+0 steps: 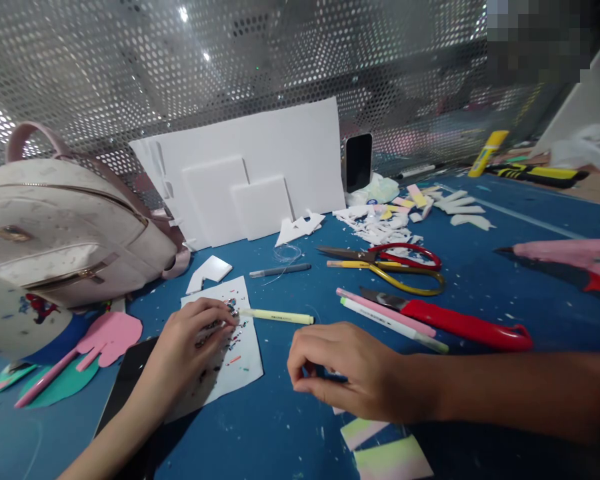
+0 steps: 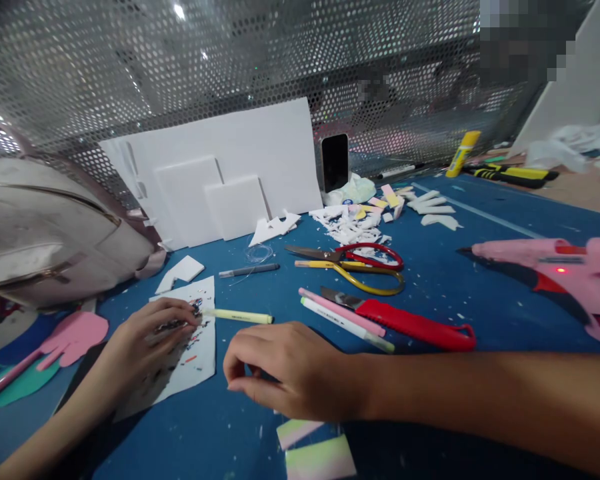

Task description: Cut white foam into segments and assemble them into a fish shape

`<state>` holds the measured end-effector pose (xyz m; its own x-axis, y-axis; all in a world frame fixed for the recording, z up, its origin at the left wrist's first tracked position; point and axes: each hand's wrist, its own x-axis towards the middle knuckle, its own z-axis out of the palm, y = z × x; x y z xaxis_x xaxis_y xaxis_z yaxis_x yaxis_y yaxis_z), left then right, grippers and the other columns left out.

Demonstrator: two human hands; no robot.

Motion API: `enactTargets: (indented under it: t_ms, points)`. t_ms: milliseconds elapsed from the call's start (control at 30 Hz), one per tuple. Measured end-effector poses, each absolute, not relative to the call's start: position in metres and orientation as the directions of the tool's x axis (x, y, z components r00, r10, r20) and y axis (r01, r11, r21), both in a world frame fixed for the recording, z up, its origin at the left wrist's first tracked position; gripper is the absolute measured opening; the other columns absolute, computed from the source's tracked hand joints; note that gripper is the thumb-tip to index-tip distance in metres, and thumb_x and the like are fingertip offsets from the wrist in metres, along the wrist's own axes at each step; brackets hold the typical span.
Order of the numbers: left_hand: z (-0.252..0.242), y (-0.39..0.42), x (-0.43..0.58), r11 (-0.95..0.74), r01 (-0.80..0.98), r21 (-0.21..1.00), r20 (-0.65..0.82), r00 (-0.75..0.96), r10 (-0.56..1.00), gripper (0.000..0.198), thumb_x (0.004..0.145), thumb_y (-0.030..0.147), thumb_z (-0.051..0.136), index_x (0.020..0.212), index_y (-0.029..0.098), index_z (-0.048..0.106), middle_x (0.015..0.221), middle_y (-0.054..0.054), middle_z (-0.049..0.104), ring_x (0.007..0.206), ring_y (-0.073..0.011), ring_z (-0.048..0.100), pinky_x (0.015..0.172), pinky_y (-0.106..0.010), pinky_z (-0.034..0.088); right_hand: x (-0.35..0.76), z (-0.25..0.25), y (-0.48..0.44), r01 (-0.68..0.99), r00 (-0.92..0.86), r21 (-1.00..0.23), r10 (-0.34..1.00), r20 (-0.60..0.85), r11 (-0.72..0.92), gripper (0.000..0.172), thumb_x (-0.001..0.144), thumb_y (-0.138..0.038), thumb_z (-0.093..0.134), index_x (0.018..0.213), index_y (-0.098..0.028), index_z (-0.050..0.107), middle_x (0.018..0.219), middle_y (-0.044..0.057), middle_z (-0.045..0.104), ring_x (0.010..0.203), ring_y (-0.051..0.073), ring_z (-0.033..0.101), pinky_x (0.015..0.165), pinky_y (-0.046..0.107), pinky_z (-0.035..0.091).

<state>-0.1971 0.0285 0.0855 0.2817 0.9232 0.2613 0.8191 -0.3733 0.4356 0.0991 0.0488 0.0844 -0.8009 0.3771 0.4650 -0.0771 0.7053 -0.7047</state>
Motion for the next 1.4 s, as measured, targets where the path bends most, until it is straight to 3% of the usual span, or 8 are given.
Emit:
enactTargets:
  t_ms: [500, 700, 833, 900, 967, 1100, 1233, 1400]
  points:
    - [0.094, 0.029, -0.178, -0.331, 0.836, 0.438, 0.232, 0.251, 0.94, 0.016, 0.092, 0.031, 0.056, 0.086, 0.023, 0.068, 0.107, -0.006, 0.064, 0.102, -0.0234, 0.061, 0.088, -0.038, 0.046, 0.099, 0.088, 0.049, -0.081, -0.81, -0.682, 0.35, 0.47, 0.727, 0.005, 0.096, -0.014, 0.054, 0.092, -0.016, 0.055, 0.087, 0.001, 0.059, 0.077, 0.011, 0.05, 0.072, 0.023, 0.041]
    - [0.096, 0.03, -0.173, -0.301, 0.803, 0.515, 0.243, 0.2, 0.949, 0.019, 0.09, 0.034, 0.057, 0.079, 0.022, 0.068, 0.104, -0.006, 0.063, 0.103, -0.0241, 0.061, 0.086, -0.035, 0.048, 0.1, 0.089, 0.048, -0.095, -0.801, -0.692, 0.357, 0.48, 0.716, 0.005, 0.095, -0.014, 0.055, 0.091, -0.016, 0.056, 0.086, 0.002, 0.06, 0.075, 0.011, 0.051, 0.071, 0.023, 0.041]
    - [0.105, 0.025, -0.171, -0.252, 0.749, 0.612, 0.305, 0.071, 0.95, 0.018, 0.093, 0.035, 0.054, 0.086, 0.022, 0.064, 0.107, -0.006, 0.064, 0.11, -0.0231, 0.059, 0.094, -0.035, 0.046, 0.099, 0.09, 0.048, -0.105, -0.799, -0.699, 0.358, 0.482, 0.707, 0.006, 0.096, -0.014, 0.053, 0.091, -0.015, 0.057, 0.087, 0.003, 0.06, 0.077, 0.012, 0.052, 0.072, 0.023, 0.041]
    - [0.111, 0.018, -0.165, -0.226, 0.703, 0.675, 0.293, 0.025, 0.956, 0.017, 0.093, 0.036, 0.056, 0.088, 0.021, 0.062, 0.103, -0.004, 0.068, 0.104, -0.021, 0.064, 0.09, -0.032, 0.049, 0.1, 0.091, 0.047, -0.087, -0.799, -0.72, 0.383, 0.463, 0.689, 0.005, 0.095, -0.013, 0.054, 0.091, -0.015, 0.057, 0.086, 0.003, 0.06, 0.075, 0.011, 0.051, 0.069, 0.022, 0.041]
    - [0.116, 0.009, -0.153, -0.192, 0.636, 0.748, 0.238, 0.013, 0.971, 0.019, 0.091, 0.038, 0.059, 0.084, 0.02, 0.063, 0.091, -0.003, 0.071, 0.087, -0.0183, 0.068, 0.076, -0.027, 0.054, 0.1, 0.092, 0.047, -0.058, -0.79, -0.749, 0.428, 0.439, 0.66, 0.004, 0.094, -0.014, 0.055, 0.09, -0.015, 0.057, 0.085, 0.002, 0.059, 0.07, 0.01, 0.049, 0.065, 0.021, 0.04]
    - [0.114, -0.017, -0.12, 0.036, 0.377, 0.925, -0.017, -0.053, 0.998, 0.019, 0.081, 0.036, 0.071, 0.074, 0.019, 0.067, 0.069, 0.0, 0.066, 0.062, -0.0119, 0.059, 0.057, -0.02, 0.046, 0.101, 0.092, 0.047, 0.005, -0.762, -0.819, 0.532, 0.368, 0.574, 0.003, 0.095, -0.018, 0.055, 0.094, -0.016, 0.056, 0.084, -0.001, 0.056, 0.061, 0.007, 0.043, 0.058, 0.018, 0.037]
    - [0.097, -0.037, -0.101, 0.132, 0.147, 0.98, -0.125, -0.056, 0.991, 0.017, 0.077, 0.031, 0.076, 0.071, 0.018, 0.066, 0.068, 0.0, 0.065, 0.059, -0.0092, 0.057, 0.059, -0.019, 0.047, 0.101, 0.09, 0.048, 0.04, -0.754, -0.84, 0.568, 0.33, 0.541, 0.001, 0.093, -0.017, 0.056, 0.093, -0.016, 0.056, 0.079, -0.004, 0.053, 0.06, 0.006, 0.041, 0.056, 0.018, 0.035]
    - [0.079, -0.035, -0.111, 0.1, -0.007, 0.995, -0.1, 0.01, 0.995, 0.017, 0.078, 0.025, 0.079, 0.083, 0.019, 0.064, 0.077, 0.0, 0.069, 0.07, -0.0105, 0.066, 0.068, -0.018, 0.055, 0.101, 0.091, 0.047, 0.024, -0.764, -0.78, 0.514, 0.389, 0.626, 0.002, 0.089, -0.013, 0.054, 0.09, -0.015, 0.055, 0.075, -0.004, 0.046, 0.063, 0.008, 0.04, 0.059, 0.02, 0.034]
